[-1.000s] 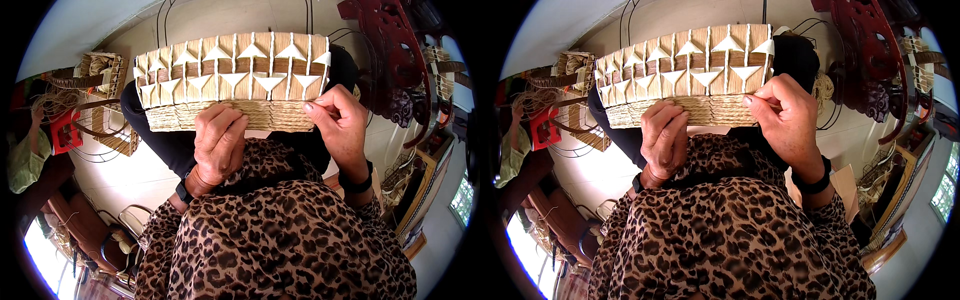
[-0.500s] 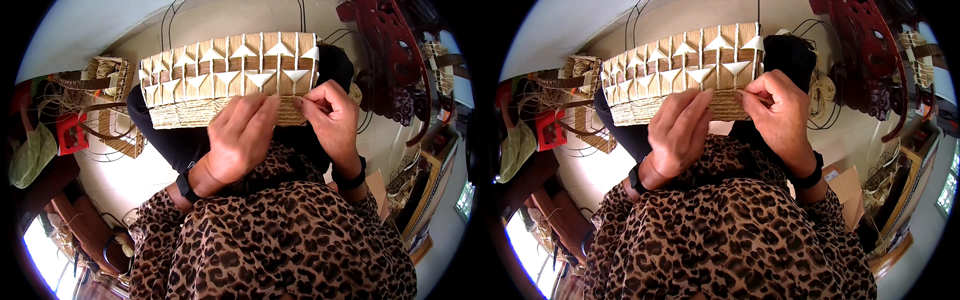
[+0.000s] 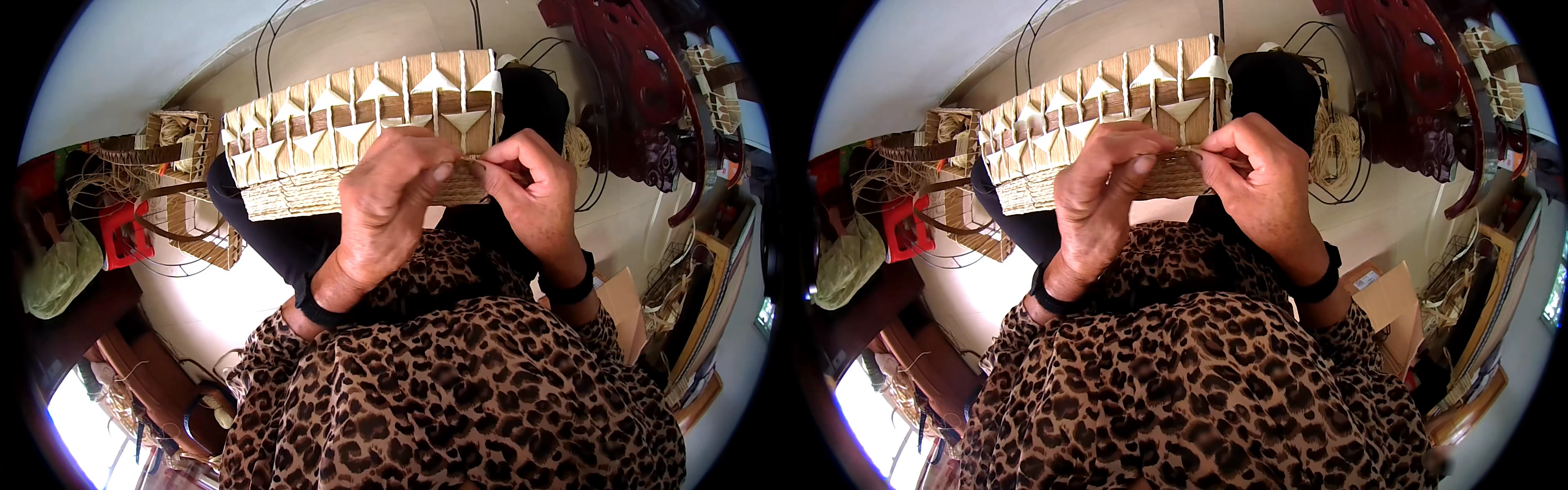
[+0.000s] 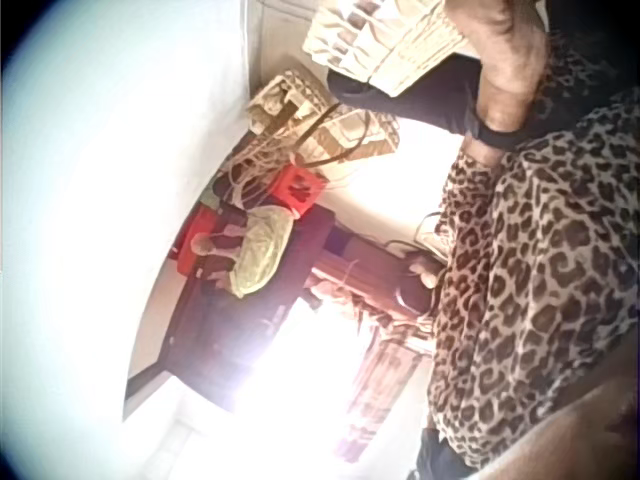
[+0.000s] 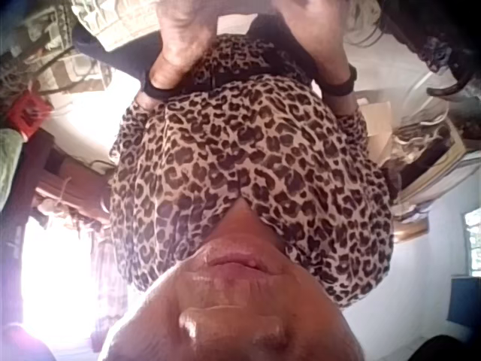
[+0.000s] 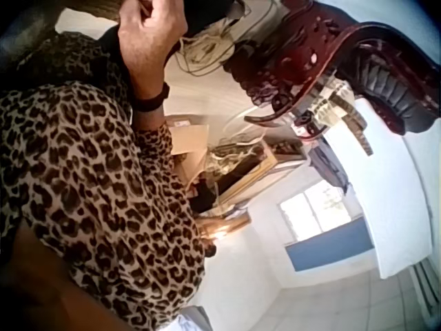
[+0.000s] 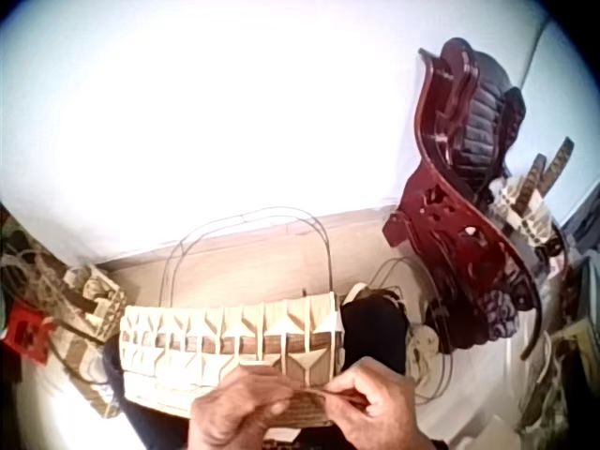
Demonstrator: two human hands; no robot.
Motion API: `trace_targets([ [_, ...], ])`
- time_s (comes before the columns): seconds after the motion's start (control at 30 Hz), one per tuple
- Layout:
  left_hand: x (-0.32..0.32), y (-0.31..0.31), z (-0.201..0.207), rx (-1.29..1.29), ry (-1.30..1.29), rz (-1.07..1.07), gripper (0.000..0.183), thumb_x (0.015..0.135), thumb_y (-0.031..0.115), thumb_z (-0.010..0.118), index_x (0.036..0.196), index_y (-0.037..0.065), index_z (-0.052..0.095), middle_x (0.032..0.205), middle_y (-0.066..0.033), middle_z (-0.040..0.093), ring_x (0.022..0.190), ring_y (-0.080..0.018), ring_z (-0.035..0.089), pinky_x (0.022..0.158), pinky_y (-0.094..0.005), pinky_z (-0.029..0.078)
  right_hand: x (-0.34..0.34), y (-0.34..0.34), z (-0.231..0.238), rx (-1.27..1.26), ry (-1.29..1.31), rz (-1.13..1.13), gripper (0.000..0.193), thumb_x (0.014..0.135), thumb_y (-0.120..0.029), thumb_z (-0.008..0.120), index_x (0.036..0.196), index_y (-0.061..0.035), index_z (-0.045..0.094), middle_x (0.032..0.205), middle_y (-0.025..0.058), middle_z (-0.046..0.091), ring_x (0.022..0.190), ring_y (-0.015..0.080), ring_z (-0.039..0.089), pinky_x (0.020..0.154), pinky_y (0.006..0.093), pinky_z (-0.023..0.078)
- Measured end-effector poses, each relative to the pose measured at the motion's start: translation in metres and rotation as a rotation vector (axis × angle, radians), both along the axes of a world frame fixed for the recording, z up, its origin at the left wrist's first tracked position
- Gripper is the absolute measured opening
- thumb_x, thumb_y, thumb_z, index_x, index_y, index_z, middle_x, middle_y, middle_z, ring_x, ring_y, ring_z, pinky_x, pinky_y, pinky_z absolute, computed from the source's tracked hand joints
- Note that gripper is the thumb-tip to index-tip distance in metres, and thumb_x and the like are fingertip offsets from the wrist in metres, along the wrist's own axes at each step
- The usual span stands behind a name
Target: The person is weaving a basket using natural fibers and a wire frame. They are sitting on the floor, holding the basket on their lap, and using their hands to thread and secure the fibers into the structure.
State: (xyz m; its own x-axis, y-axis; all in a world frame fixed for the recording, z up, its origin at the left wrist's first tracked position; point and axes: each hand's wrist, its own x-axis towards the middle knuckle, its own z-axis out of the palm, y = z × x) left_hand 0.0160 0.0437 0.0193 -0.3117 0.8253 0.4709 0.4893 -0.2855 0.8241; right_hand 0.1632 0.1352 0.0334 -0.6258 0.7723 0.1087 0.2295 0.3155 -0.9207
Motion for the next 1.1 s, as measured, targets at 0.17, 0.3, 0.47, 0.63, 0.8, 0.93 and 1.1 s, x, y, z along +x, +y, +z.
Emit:
trace_targets([
  [0.17, 0.003, -0.014, 0.011, -0.167, -0.632, -0.023, 0.005, 0.095, 0.005, 0.054, 0.095, 0.002, 0.058, 0.077, -0.0033, 0.061, 0.069, -0.0088, 0.054, 0.06, -0.0239, 0.045, -0.001, 0.0, 0.002, -0.008, 0.005, 0.022, 0.012, 0.078, 0.003, 0.071, 0.078, 0.0025, 0.059, 0.075, 0.0057, 0.057, 0.064, 0.0104, 0.06, 0.057, 0.0239, 0.05],
  [0.3, -0.001, -0.015, 0.011, -0.108, -0.681, 0.043, 0.005, 0.096, 0.004, 0.053, 0.096, 0.001, 0.057, 0.063, 0.0018, 0.047, 0.055, -0.0062, 0.04, 0.051, -0.0222, 0.034, -0.008, -0.004, 0.002, -0.01, 0.026, 0.026, 0.013, 0.078, 0.003, 0.072, 0.077, 0.002, 0.059, 0.073, 0.0057, 0.056, 0.061, 0.0099, 0.058, 0.054, 0.0233, 0.047],
  [0.47, -0.008, -0.019, 0.013, -0.122, -0.563, 0.076, 0.005, 0.095, 0.004, 0.054, 0.096, 0.0, 0.057, 0.064, 0.0031, 0.047, 0.056, -0.0056, 0.04, 0.052, -0.0213, 0.033, -0.011, -0.005, 0.004, -0.03, 0.022, 0.047, 0.013, 0.078, 0.002, 0.072, 0.076, 0.0018, 0.059, 0.073, 0.0058, 0.056, 0.06, 0.0102, 0.058, 0.054, 0.0234, 0.047],
  [0.63, -0.008, -0.021, 0.012, -0.149, -0.624, 0.093, 0.005, 0.095, 0.004, 0.054, 0.095, 0.0, 0.058, 0.063, 0.0032, 0.047, 0.056, -0.0054, 0.04, 0.052, -0.0205, 0.033, -0.01, -0.006, 0.003, -0.027, 0.015, 0.064, 0.014, 0.078, 0.0, 0.073, 0.076, 0.0019, 0.059, 0.072, 0.0056, 0.056, 0.06, 0.0099, 0.057, 0.054, 0.0238, 0.047],
  [0.8, -0.023, -0.02, 0.006, -0.149, -0.566, 0.014, 0.008, 0.096, 0.007, 0.053, 0.096, 0.001, 0.058, 0.067, -0.0002, 0.051, 0.057, -0.0076, 0.044, 0.055, -0.021, 0.038, -0.01, -0.004, 0.003, -0.076, 0.017, 0.05, 0.013, 0.077, 0.0, 0.073, 0.077, 0.0019, 0.06, 0.072, 0.0051, 0.058, 0.061, 0.0083, 0.057, 0.056, 0.0227, 0.047],
  [0.93, -0.035, -0.018, 0.007, 0.015, -0.563, -0.078, 0.024, 0.1, 0.016, 0.047, 0.118, 0.0, 0.053, 0.096, -0.0141, 0.064, 0.078, -0.018, 0.061, 0.064, -0.0274, 0.049, -0.006, 0.004, 0.0, -0.14, 0.011, 0.059, 0.012, 0.079, 0.0, 0.072, 0.076, 0.0028, 0.06, 0.074, 0.0046, 0.061, 0.063, 0.0068, 0.059, 0.056, 0.0217, 0.047],
  [1.1, -0.033, -0.037, 0.001, -0.024, -0.495, 0.105, 0.034, 0.098, 0.013, 0.051, 0.129, -0.002, 0.048, 0.106, -0.0139, 0.064, 0.081, -0.0154, 0.062, 0.058, -0.0238, 0.049, 0.001, 0.006, 0.0, -0.223, 0.03, 0.075, 0.012, 0.08, -0.002, 0.072, 0.079, 0.0016, 0.06, 0.072, 0.0021, 0.061, 0.063, 0.0053, 0.058, 0.057, 0.0205, 0.047],
])
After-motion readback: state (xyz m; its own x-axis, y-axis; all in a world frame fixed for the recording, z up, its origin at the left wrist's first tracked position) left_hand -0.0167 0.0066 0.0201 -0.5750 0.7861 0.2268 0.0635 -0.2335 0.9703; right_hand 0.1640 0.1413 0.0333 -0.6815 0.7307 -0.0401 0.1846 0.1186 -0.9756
